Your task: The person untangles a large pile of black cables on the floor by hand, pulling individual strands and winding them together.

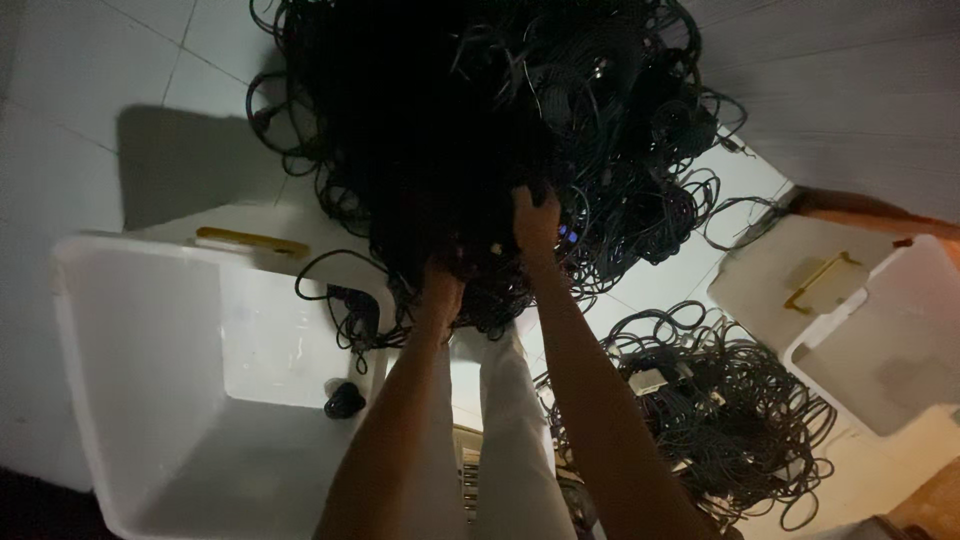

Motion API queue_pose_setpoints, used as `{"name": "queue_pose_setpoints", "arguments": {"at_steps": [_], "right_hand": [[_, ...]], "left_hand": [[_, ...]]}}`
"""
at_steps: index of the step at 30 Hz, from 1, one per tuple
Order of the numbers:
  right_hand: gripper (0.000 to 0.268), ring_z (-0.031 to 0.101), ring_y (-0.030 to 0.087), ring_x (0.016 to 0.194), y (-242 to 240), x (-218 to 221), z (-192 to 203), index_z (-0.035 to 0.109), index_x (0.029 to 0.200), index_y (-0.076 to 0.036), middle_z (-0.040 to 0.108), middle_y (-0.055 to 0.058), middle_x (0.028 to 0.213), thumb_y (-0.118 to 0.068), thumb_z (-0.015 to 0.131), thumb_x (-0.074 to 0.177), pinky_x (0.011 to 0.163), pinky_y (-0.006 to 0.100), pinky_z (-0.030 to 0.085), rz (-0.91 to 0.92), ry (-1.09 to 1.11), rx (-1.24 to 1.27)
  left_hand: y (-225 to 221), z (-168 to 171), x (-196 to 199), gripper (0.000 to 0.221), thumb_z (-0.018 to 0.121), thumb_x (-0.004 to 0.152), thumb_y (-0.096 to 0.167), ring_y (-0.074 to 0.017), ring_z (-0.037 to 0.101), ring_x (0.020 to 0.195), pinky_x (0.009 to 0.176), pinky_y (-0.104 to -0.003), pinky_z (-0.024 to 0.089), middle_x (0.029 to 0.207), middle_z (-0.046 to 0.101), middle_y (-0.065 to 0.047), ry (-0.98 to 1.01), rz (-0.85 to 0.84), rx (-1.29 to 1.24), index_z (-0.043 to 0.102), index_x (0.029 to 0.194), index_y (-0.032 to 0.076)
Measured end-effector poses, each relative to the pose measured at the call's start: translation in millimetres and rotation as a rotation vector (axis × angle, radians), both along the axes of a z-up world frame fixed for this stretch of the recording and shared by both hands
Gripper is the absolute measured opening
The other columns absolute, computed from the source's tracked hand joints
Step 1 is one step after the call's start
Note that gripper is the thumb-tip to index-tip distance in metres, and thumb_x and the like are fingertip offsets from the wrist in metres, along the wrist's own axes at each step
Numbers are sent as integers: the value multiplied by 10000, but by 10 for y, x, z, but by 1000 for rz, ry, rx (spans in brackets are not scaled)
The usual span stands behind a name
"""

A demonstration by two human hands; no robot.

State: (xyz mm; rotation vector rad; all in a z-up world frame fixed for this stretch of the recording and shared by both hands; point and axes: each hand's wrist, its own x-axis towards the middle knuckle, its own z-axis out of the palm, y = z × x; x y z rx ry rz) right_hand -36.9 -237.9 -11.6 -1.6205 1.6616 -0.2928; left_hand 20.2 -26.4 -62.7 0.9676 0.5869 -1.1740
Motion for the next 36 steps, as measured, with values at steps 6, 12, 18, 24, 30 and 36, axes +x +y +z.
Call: {"name": "queue_pose_setpoints", "arguments": {"at_steps": [6,12,18,24,30,36], "right_hand": [[786,514,375,1354,307,85,34,417,1502,59,528,267,1487,-403,711,938,1118,419,410,21,-224,182],[780,607,345,1314,423,219,69,450,1491,48,624,239,1423,-425,725,935,1122,393,463,4,-153,161],[671,613,356,1274,618,51,221,467,1461,55,651,258,1350,-374,691,995,1093,398,480,157,-247,179],[678,607,351,1204,714,-30,431,464,1443,68,645,254,1303,-371,678,973,1032,397,481,232,-247,304],[761,566,409,1298,649,120,319,419,1492,91,617,307,1380,-445,614,989,1110,410,458,210,-209,465],[923,388,412,1465,640,42,388,210,1586,62,395,315,1563,-571,551,1006,1182,423,332,369,-54,517]], "left_hand": [[29,397,123,390,454,1089,205,-273,537,1185,1030,-398,427,1352,569,-109,-938,-1074,385,513,1440,47],[-346,907,399,395,406,1098,209,-336,495,1253,1100,-435,366,1418,536,-170,-1058,-694,190,515,1422,12],[-131,424,245,288,512,1049,195,-334,542,1055,950,-437,452,1190,601,-172,-1038,-980,544,609,1236,-2],[275,-80,96,264,561,1033,208,-300,550,978,896,-423,473,1112,614,-157,-1097,-991,433,633,1165,-9],[307,-203,320,255,609,1017,222,-265,558,901,842,-408,495,1034,628,-142,-1119,-1106,384,657,1094,-16],[212,-234,433,242,637,988,204,-280,576,830,805,-427,505,944,642,-163,-1109,-1344,390,686,1007,-33]]}}
